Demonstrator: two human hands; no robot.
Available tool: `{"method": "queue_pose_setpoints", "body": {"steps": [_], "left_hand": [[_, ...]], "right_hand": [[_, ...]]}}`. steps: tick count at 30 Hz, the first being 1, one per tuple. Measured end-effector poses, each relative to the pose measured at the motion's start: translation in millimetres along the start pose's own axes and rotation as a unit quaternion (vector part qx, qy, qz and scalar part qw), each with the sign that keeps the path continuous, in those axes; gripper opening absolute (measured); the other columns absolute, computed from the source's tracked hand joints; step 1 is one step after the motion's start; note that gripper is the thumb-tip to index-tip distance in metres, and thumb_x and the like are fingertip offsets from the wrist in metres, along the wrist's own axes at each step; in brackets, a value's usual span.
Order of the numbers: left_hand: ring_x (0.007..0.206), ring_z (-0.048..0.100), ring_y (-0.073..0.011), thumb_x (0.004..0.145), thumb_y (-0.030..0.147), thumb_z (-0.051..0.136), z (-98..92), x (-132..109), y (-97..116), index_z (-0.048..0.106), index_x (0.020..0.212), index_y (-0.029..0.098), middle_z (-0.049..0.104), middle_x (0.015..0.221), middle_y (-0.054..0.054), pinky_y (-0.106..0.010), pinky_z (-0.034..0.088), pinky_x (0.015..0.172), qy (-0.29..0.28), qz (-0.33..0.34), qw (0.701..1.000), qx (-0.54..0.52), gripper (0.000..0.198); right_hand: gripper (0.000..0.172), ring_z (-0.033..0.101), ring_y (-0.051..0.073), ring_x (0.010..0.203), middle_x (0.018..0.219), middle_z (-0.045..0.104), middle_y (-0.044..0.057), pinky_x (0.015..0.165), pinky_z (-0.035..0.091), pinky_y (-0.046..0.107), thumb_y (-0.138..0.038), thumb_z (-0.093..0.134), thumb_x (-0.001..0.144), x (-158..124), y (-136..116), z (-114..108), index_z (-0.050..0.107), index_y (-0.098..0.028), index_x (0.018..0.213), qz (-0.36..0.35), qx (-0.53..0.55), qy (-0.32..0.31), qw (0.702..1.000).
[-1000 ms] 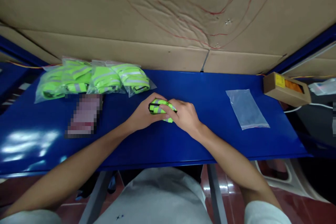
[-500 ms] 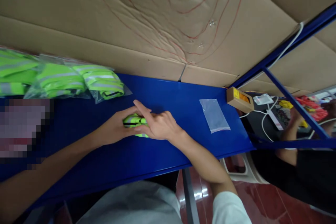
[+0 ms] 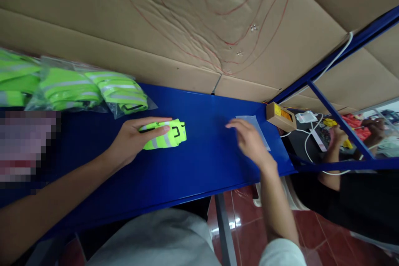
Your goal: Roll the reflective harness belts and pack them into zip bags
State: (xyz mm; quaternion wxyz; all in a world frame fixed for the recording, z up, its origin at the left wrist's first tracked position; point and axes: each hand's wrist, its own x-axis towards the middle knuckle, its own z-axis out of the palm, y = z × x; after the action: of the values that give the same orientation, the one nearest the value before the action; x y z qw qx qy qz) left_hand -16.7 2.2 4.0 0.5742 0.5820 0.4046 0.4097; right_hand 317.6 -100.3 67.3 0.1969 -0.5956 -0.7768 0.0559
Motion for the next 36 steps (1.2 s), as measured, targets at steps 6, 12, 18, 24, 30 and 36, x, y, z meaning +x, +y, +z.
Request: {"method": "queue_pose_setpoints", "body": {"steps": [6, 12, 18, 24, 30, 36], "left_hand": [[0.110, 0.072, -0.0279, 0.070, 0.050, 0.091, 2.8, -1.1, 1.1, 0.084, 0.104, 0.029, 0.080, 0.113, -0.005, -0.036, 0.055, 0.101, -0.005, -0.013, 0.998, -0.063, 0.041], [0.110, 0.072, -0.0273, 0.073, 0.051, 0.089, 16.9, -16.3, 3.0, 0.083, 0.106, 0.026, 0.080, 0.112, -0.006, -0.035, 0.054, 0.098, -0.085, -0.010, 0.994, -0.074, 0.041], [0.116, 0.070, -0.0298, 0.071, 0.047, 0.090, 19.8, -17.3, 1.2, 0.083, 0.105, 0.023, 0.075, 0.126, -0.009, -0.038, 0.056, 0.096, -0.065, -0.059, 0.988, -0.124, 0.042], [0.117, 0.070, -0.0310, 0.067, 0.044, 0.093, 4.6, -4.4, 4.1, 0.081, 0.111, 0.022, 0.070, 0.136, -0.012, -0.040, 0.057, 0.095, -0.021, -0.126, 0.974, -0.189, 0.051], [0.127, 0.065, -0.0303, 0.068, 0.043, 0.092, 4.5, -2.0, 3.7, 0.083, 0.104, 0.022, 0.070, 0.136, -0.009, -0.043, 0.050, 0.109, -0.055, -0.069, 0.986, -0.139, 0.042], [0.112, 0.071, -0.0276, 0.070, 0.047, 0.090, 4.8, -0.2, -3.5, 0.083, 0.106, 0.025, 0.079, 0.115, -0.007, -0.039, 0.053, 0.099, -0.047, -0.082, 0.990, -0.105, 0.042]], "right_hand": [[0.026, 0.072, 0.031, 0.110, 0.115, 0.076, 0.012, 0.101, 0.055, 0.049, -0.028, 0.063, 0.086, -100.1, 85.2, -32.6, 0.075, -0.020, 0.108, 0.172, -0.058, -0.046, 0.982], [0.032, 0.073, 0.026, 0.080, 0.090, 0.078, 0.011, 0.075, 0.055, 0.036, -0.049, 0.066, 0.092, -59.2, 49.0, 20.1, 0.075, -0.019, 0.101, 0.190, -0.001, 0.024, 0.981], [0.035, 0.064, 0.016, 0.063, 0.071, 0.069, 0.003, 0.062, 0.050, 0.027, -0.053, 0.068, 0.091, 43.2, -28.5, 89.0, 0.067, -0.018, 0.093, 0.131, 0.212, 0.059, 0.967], [0.033, 0.064, 0.015, 0.055, 0.071, 0.073, 0.004, 0.053, 0.054, 0.028, -0.048, 0.067, 0.088, 86.1, -65.8, 112.8, 0.076, -0.017, 0.094, 0.120, 0.373, 0.041, 0.919], [0.029, 0.067, 0.015, 0.062, 0.086, 0.078, 0.005, 0.062, 0.057, 0.030, -0.044, 0.070, 0.090, 69.6, -65.6, 102.4, 0.080, -0.019, 0.102, 0.132, 0.393, 0.061, 0.908], [0.026, 0.070, 0.016, 0.088, 0.110, 0.075, 0.006, 0.080, 0.058, 0.032, -0.030, 0.057, 0.102, 60.0, -69.3, 95.5, 0.078, -0.025, 0.117, 0.019, 0.276, 0.061, 0.959]]}}
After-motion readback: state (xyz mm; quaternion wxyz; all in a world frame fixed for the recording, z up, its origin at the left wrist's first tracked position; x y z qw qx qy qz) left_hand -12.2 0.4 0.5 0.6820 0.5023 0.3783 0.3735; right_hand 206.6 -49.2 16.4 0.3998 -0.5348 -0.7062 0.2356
